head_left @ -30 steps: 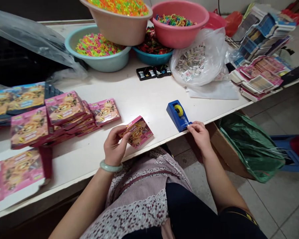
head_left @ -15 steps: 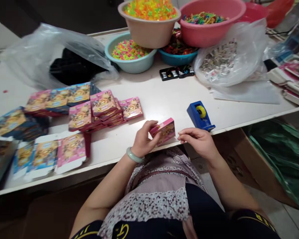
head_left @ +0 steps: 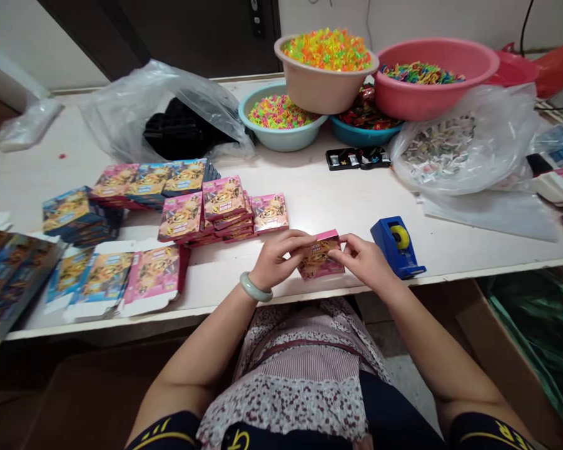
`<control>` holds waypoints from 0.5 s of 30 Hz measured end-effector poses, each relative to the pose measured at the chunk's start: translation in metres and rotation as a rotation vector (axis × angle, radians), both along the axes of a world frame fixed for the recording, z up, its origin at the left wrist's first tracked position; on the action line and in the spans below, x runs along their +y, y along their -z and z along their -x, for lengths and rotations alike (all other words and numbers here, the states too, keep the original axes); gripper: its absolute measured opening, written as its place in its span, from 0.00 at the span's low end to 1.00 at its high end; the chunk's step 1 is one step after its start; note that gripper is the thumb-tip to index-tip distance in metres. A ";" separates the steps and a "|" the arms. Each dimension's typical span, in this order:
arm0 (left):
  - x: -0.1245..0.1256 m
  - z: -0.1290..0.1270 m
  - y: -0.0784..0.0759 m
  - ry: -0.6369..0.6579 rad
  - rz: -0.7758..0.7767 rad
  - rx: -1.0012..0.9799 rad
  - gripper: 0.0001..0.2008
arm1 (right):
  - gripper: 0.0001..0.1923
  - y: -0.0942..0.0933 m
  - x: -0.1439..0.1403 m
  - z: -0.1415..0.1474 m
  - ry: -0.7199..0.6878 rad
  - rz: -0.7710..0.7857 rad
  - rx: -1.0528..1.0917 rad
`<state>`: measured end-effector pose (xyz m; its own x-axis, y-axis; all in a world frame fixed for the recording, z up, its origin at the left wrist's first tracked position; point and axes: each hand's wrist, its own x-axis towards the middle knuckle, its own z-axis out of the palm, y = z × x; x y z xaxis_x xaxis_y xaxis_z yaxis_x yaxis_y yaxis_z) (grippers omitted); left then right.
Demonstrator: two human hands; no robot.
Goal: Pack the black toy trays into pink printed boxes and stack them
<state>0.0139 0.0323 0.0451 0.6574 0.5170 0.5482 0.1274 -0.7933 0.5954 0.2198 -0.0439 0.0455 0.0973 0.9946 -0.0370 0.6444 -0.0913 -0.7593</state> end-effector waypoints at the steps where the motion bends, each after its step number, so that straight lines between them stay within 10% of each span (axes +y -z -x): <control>1: 0.005 0.003 -0.001 0.014 -0.004 0.009 0.22 | 0.13 -0.002 0.003 0.000 -0.014 -0.006 -0.020; 8: 0.025 0.043 0.005 -0.109 0.038 0.030 0.23 | 0.20 0.003 0.077 -0.031 -0.485 0.155 0.051; 15: 0.024 0.098 0.031 -0.042 -0.018 0.298 0.19 | 0.19 0.043 0.228 -0.090 0.048 0.191 -0.633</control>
<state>-0.0843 0.0564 0.0140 0.7688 0.5394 0.3436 0.3275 -0.7935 0.5129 0.3095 0.1843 0.0030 0.2025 0.9701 -0.1335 0.9527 -0.2267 -0.2025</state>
